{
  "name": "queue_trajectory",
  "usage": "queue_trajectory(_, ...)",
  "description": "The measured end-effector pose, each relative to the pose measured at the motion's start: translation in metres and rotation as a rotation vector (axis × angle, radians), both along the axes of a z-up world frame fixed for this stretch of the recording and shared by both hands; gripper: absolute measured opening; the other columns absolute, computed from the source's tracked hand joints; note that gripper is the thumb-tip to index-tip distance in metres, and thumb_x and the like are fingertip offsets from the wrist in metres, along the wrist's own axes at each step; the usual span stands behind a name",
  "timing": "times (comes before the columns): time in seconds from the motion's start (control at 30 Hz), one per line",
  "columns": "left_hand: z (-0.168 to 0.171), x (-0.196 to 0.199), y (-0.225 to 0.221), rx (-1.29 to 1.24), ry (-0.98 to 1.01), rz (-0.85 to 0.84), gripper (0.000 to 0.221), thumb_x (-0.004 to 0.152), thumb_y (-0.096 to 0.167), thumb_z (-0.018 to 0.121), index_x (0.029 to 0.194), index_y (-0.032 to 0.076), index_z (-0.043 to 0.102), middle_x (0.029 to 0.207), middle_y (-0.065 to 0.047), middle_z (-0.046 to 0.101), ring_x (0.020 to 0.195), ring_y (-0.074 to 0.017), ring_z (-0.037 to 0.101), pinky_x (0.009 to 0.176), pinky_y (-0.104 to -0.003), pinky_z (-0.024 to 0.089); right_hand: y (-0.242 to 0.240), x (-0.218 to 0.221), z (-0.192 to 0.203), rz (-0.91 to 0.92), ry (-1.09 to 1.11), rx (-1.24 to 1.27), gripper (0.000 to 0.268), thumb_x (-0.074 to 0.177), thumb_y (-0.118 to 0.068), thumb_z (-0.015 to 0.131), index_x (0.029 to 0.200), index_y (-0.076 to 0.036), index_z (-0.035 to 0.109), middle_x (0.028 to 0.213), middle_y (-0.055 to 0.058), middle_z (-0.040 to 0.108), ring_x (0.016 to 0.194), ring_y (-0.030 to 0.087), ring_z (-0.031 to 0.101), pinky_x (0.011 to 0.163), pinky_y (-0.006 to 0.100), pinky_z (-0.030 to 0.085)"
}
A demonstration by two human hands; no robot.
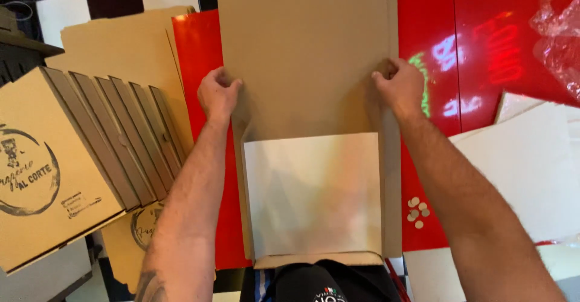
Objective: The person repeatedly assembles flat cardboard pizza boxes by folding the sides and tabs into shape. They place a white paper liner inside each box, close the lid, and stack the finished boxes on the left side of the red counter.
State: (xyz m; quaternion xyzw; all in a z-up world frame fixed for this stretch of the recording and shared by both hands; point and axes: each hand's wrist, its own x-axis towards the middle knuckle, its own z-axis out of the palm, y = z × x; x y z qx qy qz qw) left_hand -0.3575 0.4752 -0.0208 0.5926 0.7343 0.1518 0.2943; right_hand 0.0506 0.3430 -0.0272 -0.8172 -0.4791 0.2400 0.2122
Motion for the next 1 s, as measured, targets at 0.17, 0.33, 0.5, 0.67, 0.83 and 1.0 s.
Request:
queue_trajectory(0.17, 0.006, 0.011, -0.009, -0.047, 0.006, 0.086, 0.055, 0.078, 0.023, 0.088, 0.127, 0.009, 0.07, 0.114, -0.009, 0.074, 0.103, -0.0218, 0.072, 0.093, -0.038, 0.056, -0.005, 0.003, -0.018, -0.124, 0.011, 0.028, 0.055, 0.08, -0.027, 0.087, 0.124, 0.0, 0.071, 0.102, 0.015, 0.075, 0.093, 0.028, 0.072, 0.083, 0.042, 0.057)
queue_trajectory(0.33, 0.042, 0.019, -0.015, 0.04, 0.082, 0.053, 0.049, 0.078, 0.021, 0.091, 0.12, 0.004, 0.073, 0.107, -0.012, 0.071, 0.099, -0.0251, 0.069, 0.088, -0.041, 0.057, -0.007, 0.021, -0.037, -0.287, 0.185, 0.038, 0.053, 0.078, -0.026, 0.088, 0.124, -0.003, 0.073, 0.099, 0.009, 0.075, 0.09, 0.019, 0.071, 0.084, 0.034, 0.058)
queue_trajectory(0.5, 0.035, -0.001, -0.006, -0.107, -0.417, -0.133, 0.062, 0.087, 0.019, 0.081, 0.143, 0.006, 0.057, 0.117, -0.01, 0.07, 0.106, -0.022, 0.071, 0.086, -0.036, 0.061, -0.01, 0.028, -0.024, -0.228, 1.001, 0.266, 0.059, 0.082, -0.02, 0.083, 0.133, 0.001, 0.064, 0.112, 0.0, 0.075, 0.101, 0.01, 0.072, 0.091, 0.031, 0.061)
queue_trajectory(0.67, 0.005, 0.046, -0.025, 0.024, 0.292, -0.395, 0.075, 0.093, 0.002, 0.062, 0.161, -0.002, 0.032, 0.111, -0.027, 0.068, 0.097, -0.0417, 0.07, 0.084, -0.048, 0.058, -0.002, -0.005, -0.04, 0.191, 0.011, 0.093, 0.061, 0.091, -0.013, 0.074, 0.147, 0.007, 0.06, 0.096, 0.017, 0.067, 0.084, 0.029, 0.062, 0.074, 0.044, 0.054)
queue_trajectory(0.83, 0.0, 0.026, -0.023, -0.112, 0.264, -0.273, 0.077, 0.088, 0.001, 0.059, 0.16, 0.001, 0.033, 0.121, -0.028, 0.067, 0.11, -0.0438, 0.067, 0.098, -0.05, 0.054, -0.004, -0.009, -0.034, 0.146, -0.063, -0.003, 0.076, 0.09, -0.012, 0.068, 0.161, 0.003, 0.045, 0.094, 0.021, 0.07, 0.084, 0.033, 0.068, 0.077, 0.046, 0.056)
queue_trajectory(1.0, 0.026, -0.01, -0.047, -0.224, -0.432, -0.05, 0.049, 0.107, 0.031, 0.058, 0.143, -0.001, 0.062, 0.135, -0.017, 0.073, 0.123, -0.0299, 0.069, 0.107, -0.044, 0.053, -0.047, 0.007, -0.043, -0.162, 0.656, 0.064, 0.062, 0.112, -0.039, 0.066, 0.149, 0.009, 0.055, 0.138, 0.013, 0.065, 0.123, 0.022, 0.062, 0.105, 0.039, 0.048)
